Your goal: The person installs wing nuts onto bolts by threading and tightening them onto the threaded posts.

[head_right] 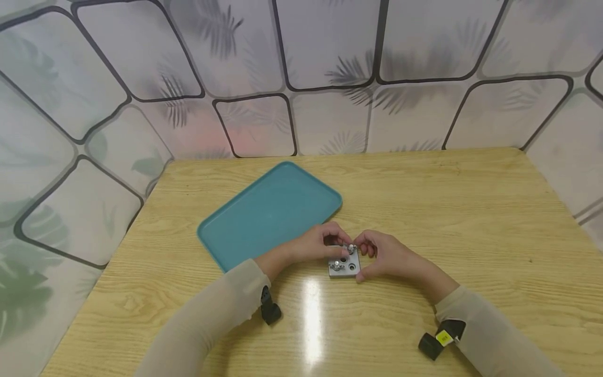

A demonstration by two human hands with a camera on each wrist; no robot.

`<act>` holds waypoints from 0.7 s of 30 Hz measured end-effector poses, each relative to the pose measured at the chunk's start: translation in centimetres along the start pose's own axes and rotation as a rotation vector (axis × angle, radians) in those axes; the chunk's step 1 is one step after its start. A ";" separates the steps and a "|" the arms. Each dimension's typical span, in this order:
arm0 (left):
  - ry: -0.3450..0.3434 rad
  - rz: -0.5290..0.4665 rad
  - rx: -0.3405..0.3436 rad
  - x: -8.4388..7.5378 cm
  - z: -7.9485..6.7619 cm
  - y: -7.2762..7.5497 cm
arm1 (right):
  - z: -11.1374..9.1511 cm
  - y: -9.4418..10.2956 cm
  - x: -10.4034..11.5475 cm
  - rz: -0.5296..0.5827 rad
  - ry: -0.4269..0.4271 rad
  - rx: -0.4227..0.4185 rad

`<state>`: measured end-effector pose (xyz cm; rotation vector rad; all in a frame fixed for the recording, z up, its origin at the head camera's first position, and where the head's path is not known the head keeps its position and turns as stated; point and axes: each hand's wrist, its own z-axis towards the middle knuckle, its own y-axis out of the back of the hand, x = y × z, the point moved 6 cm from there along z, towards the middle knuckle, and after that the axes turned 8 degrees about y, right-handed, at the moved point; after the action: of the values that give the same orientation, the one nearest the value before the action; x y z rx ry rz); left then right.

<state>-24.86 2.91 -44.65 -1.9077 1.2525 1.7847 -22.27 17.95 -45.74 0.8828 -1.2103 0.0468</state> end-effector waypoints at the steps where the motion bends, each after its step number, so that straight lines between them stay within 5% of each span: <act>1: 0.007 -0.007 -0.006 0.1 0.0 0.0 | 0.0 0.0 0.1 0.002 0.005 0.002; 10: 0.039 -0.053 -0.059 0.4 0.4 0.1 | 0.0 -0.1 0.4 0.011 0.004 0.001; 21: -0.003 -0.025 0.013 0.2 0.2 -0.1 | -0.1 -0.1 0.3 0.009 -0.001 -0.004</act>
<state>-24.94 3.05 -44.94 -1.9042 1.2306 1.7626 -22.06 17.82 -45.51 0.8741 -1.2146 0.0513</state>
